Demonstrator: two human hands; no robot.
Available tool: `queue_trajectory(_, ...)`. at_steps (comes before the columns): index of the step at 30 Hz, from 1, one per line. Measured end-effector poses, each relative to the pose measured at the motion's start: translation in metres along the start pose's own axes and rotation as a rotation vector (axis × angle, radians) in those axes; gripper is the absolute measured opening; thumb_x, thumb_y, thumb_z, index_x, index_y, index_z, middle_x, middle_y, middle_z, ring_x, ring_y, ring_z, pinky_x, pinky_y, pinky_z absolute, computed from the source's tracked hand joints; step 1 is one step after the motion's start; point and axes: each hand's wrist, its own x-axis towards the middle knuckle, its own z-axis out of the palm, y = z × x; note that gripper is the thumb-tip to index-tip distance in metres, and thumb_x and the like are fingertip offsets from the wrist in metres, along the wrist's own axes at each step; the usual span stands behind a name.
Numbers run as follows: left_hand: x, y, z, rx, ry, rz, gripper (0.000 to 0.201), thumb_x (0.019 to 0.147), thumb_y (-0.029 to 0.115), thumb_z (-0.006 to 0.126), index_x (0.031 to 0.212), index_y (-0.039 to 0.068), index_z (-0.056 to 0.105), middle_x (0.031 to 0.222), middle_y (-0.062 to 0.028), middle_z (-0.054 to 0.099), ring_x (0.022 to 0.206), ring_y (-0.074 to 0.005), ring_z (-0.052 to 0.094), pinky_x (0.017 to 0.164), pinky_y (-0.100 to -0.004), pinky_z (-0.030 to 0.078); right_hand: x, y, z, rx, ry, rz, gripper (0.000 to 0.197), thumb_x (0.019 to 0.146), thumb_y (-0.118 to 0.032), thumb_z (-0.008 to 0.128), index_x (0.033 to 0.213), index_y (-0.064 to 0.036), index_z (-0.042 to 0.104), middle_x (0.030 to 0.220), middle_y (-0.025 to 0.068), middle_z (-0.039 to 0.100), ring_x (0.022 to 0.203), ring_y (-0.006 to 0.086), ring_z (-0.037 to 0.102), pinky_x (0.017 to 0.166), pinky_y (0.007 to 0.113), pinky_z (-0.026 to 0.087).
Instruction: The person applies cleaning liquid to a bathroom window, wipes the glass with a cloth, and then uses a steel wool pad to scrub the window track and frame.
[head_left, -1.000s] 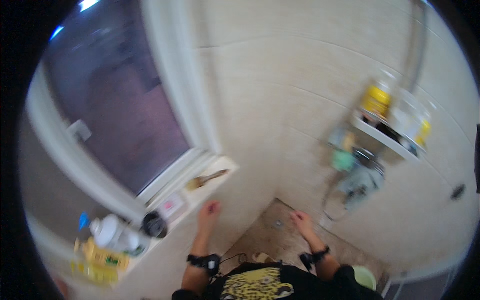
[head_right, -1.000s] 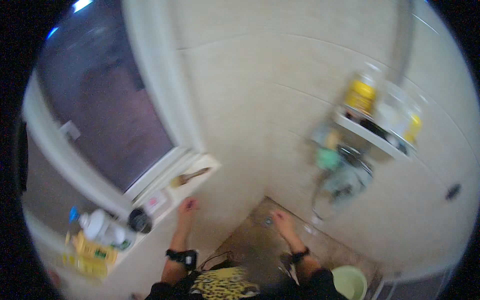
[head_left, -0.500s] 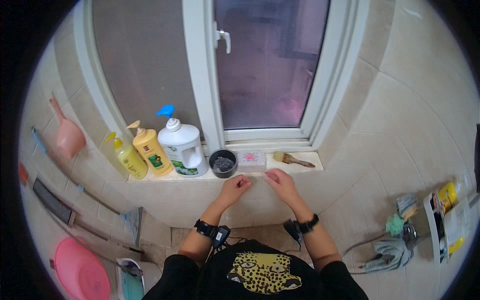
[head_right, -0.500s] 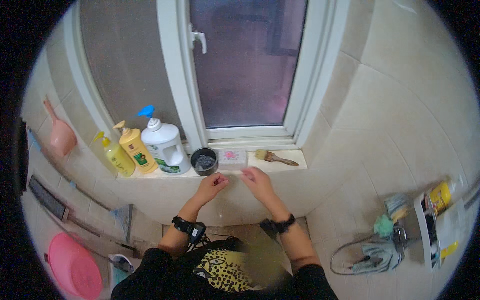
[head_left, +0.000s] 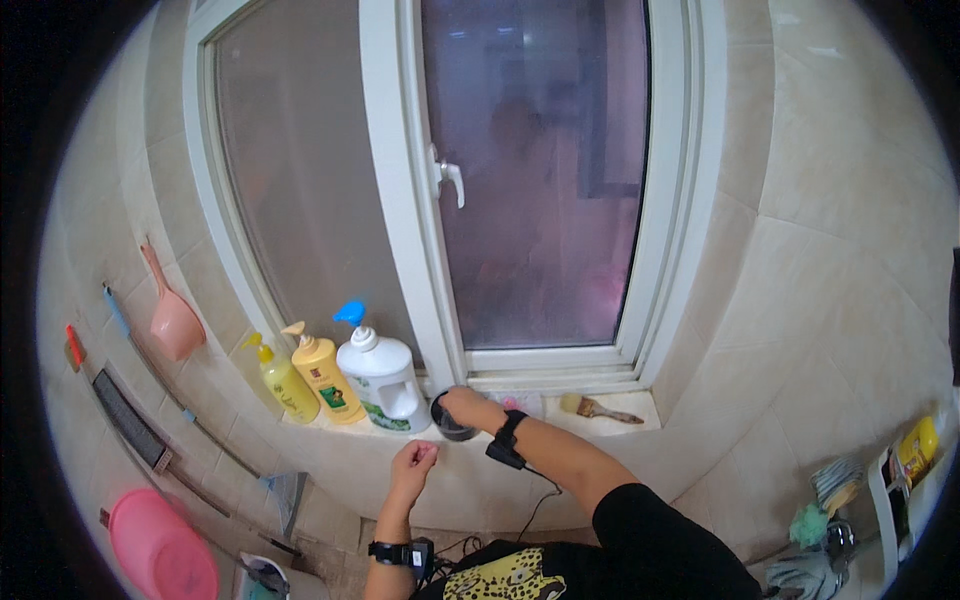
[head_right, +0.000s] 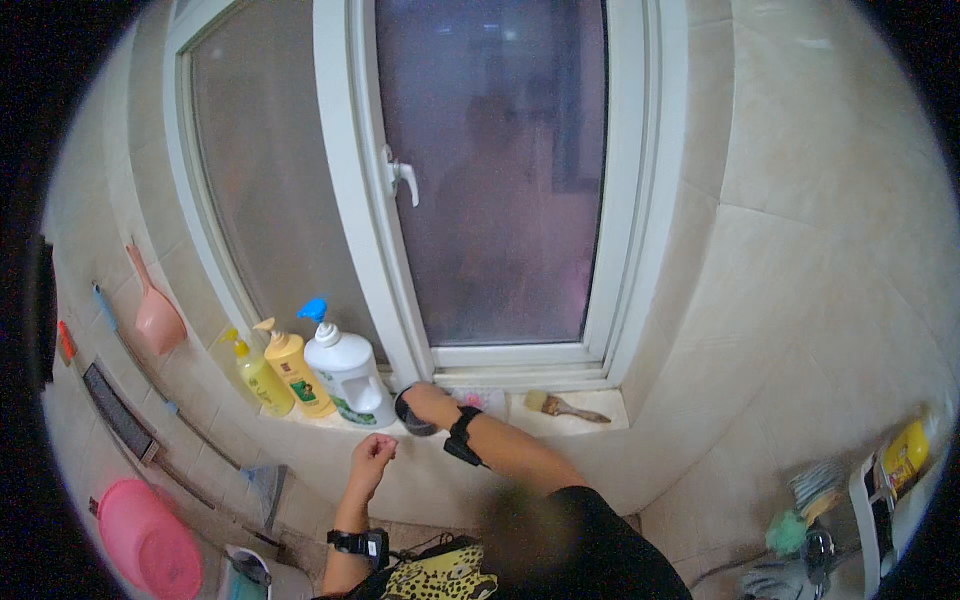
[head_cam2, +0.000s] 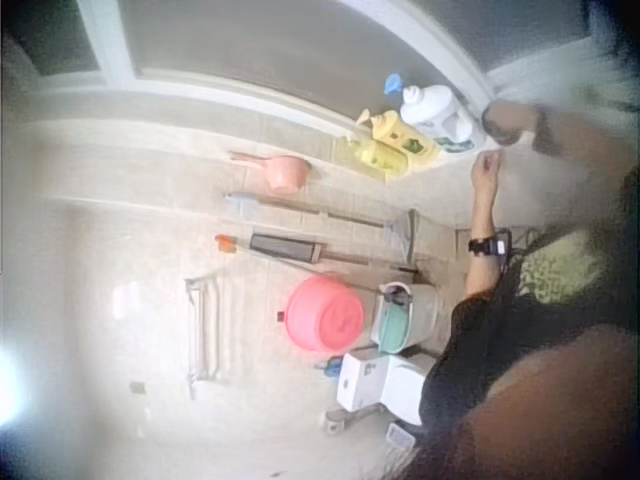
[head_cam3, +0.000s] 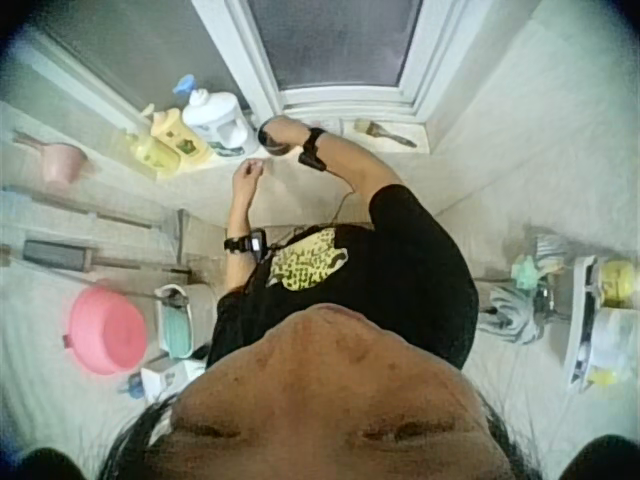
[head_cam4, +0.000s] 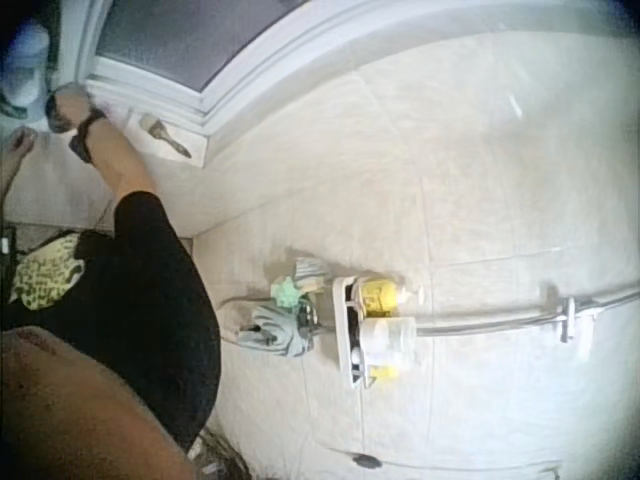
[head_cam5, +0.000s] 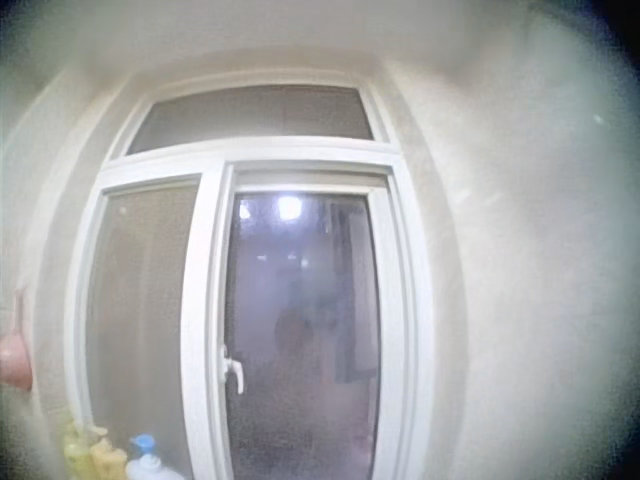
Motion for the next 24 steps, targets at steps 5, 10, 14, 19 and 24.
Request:
queue_trajectory(5, 0.002, 0.005, -0.010, 0.018, 0.097, -0.070, 0.010, 0.087, 0.012, 0.062, 0.089, 0.002, 0.061, 0.071, 0.0016, 0.056, 0.064, -0.0063, 0.050, 0.061, -0.0201, 0.042, -0.012, -0.023, -0.101, 0.410, 0.193, -0.100, 0.036, 0.073, -0.008, 0.064, 0.108, -0.0109, 0.064, 0.099, 0.0158, 0.056, 0.099, 0.0337, 0.052, 0.087, 0.040, 0.043)
queue_trajectory(10, 0.045, 0.023, 0.036, -0.066, -0.031, -0.009, 0.009, 0.086, 0.010, 0.063, 0.090, 0.002, 0.062, 0.072, 0.0033, 0.056, 0.064, -0.0042, 0.047, 0.061, -0.0186, 0.040, -0.005, 0.070, -0.292, 0.057, 1.108, 0.049, 0.026, 0.086, -0.016, 0.053, 0.109, -0.0067, 0.060, 0.103, 0.0200, 0.056, 0.095, 0.0364, 0.054, 0.084, 0.044, 0.043)
queue_trajectory(14, 0.087, 0.049, 0.075, -0.080, -0.189, 0.052, 0.011, 0.086, 0.012, 0.063, 0.092, 0.002, 0.062, 0.072, 0.0024, 0.057, 0.063, -0.0058, 0.048, 0.059, -0.0202, 0.042, 0.014, 0.093, -0.380, -0.285, 1.073, -0.193, 0.028, 0.090, -0.013, 0.046, 0.115, -0.0030, 0.055, 0.116, 0.0191, 0.054, 0.104, 0.0351, 0.052, 0.091, 0.044, 0.040)
queue_trajectory(19, 0.101, 0.106, 0.069, 0.226, -0.255, 0.165, 0.014, 0.086, 0.014, 0.062, 0.095, 0.004, 0.062, 0.076, -0.0065, 0.062, 0.065, -0.0142, 0.056, 0.063, -0.0258, 0.046, 0.028, 0.091, -0.359, -0.620, 0.308, -0.566, 0.044, 0.085, -0.006, 0.048, 0.129, -0.0103, 0.046, 0.139, 0.0141, 0.039, 0.129, 0.0310, 0.037, 0.108, 0.045, 0.028)
queue_trajectory(24, 0.115, 0.083, 0.063, 0.200, -0.275, 0.171, 0.016, 0.086, 0.018, 0.063, 0.092, 0.003, 0.062, 0.071, -0.0036, 0.059, 0.065, -0.0113, 0.053, 0.061, -0.0251, 0.045, 0.017, 0.133, -0.493, -0.561, 1.135, -0.274, 0.051, 0.081, -0.003, 0.049, 0.131, -0.0089, 0.043, 0.141, 0.0178, 0.034, 0.133, 0.0303, 0.030, 0.110, 0.046, 0.024)
